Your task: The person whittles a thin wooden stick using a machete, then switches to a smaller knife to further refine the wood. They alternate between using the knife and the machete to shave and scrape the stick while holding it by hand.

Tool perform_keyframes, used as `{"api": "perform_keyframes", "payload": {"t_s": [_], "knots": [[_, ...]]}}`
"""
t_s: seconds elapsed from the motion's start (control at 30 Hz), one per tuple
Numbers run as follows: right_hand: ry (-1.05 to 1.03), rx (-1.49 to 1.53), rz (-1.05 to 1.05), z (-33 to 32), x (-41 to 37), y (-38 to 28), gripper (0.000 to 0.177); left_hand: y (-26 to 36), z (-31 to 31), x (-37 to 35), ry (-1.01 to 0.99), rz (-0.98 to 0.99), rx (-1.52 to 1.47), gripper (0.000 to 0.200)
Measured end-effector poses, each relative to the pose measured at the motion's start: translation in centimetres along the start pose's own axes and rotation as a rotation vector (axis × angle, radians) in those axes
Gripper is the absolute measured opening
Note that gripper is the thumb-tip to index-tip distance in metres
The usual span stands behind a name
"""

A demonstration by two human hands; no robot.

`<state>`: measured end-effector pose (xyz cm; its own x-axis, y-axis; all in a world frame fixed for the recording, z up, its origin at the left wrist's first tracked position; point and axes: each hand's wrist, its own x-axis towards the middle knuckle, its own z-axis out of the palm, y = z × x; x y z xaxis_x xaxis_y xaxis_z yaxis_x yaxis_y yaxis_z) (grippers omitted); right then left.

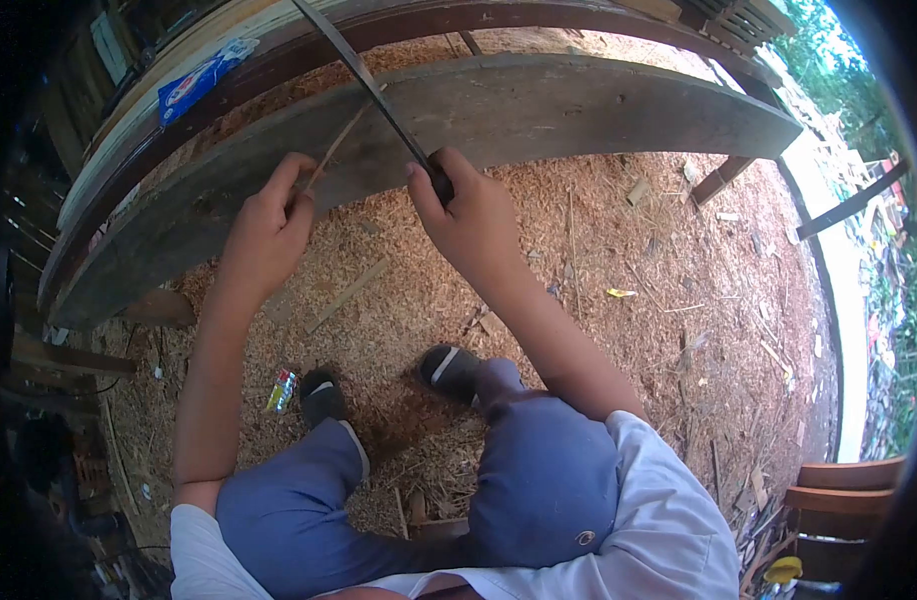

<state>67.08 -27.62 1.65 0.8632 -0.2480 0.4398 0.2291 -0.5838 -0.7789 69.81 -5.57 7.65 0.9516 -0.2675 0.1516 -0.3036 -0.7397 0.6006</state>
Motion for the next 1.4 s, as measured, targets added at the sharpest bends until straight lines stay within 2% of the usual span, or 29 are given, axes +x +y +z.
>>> {"api": "perform_keyframes", "payload": {"t_s": [0.2,0.33,0.5,0.63,0.7,0.8,0.9,1.03,1.1,1.2,1.23,1.3,1.4], "knots": [[-0.010,-0.061,0.073,0.2,-0.7,0.5,0.035,-0.5,2.6,0.6,-0.024,-0.005,-0.263,0.034],[-0.043,-0.031,0.117,0.3,-0.9,0.5,0.037,0.2,3.7,1.3,-0.037,0.033,-0.435,0.033],[-0.091,-0.049,0.076,0.0,-1.2,0.8,0.034,-0.8,4.2,1.9,-0.115,0.086,-0.565,0.029],[-0.184,-0.163,-0.012,-0.9,-1.8,1.0,0.031,-0.7,2.8,0.0,-0.208,-0.101,-0.654,0.025],[-0.138,-0.154,-0.095,-1.0,-2.0,1.0,0.032,-0.6,2.3,-1.0,-0.229,-0.171,-0.734,0.024],[-0.128,-0.165,-0.227,-1.8,-1.8,0.5,0.029,-0.1,1.4,-2.3,-0.267,-0.035,-0.693,0.025],[-0.136,-0.183,-0.370,-2.9,-1.9,0.1,0.026,1.0,0.1,-3.9,-0.194,0.021,-0.454,0.026],[-0.144,-0.224,-0.470,-5.7,-3.2,-2.6,0.027,1.5,-3.5,-6.9,-0.323,-0.029,-0.387,0.025],[-0.233,-0.249,-0.370,-7.2,-5.2,-3.6,0.026,2.6,-4.9,-9.4,-0.364,-0.102,-0.357,0.024],[-0.403,-0.253,-0.268,-10.5,-8.4,-5.6,0.027,6.2,-6.3,-13.1,-0.421,-0.057,-0.213,0.022],[-0.467,-0.250,-0.235,-11.6,-9.4,-6.1,0.027,6.3,-6.5,-14.3,-0.416,0.030,-0.184,0.020],[-0.445,-0.283,-0.305,-13.3,-11.3,-6.5,0.028,6.4,-6.8,-16.9,-0.421,0.187,-0.129,0.019],[-0.436,-0.329,-0.376,-15.1,-14.0,-6.7,0.030,9.2,-6.8,-18.6,-0.543,0.226,-0.486,0.024]]}}
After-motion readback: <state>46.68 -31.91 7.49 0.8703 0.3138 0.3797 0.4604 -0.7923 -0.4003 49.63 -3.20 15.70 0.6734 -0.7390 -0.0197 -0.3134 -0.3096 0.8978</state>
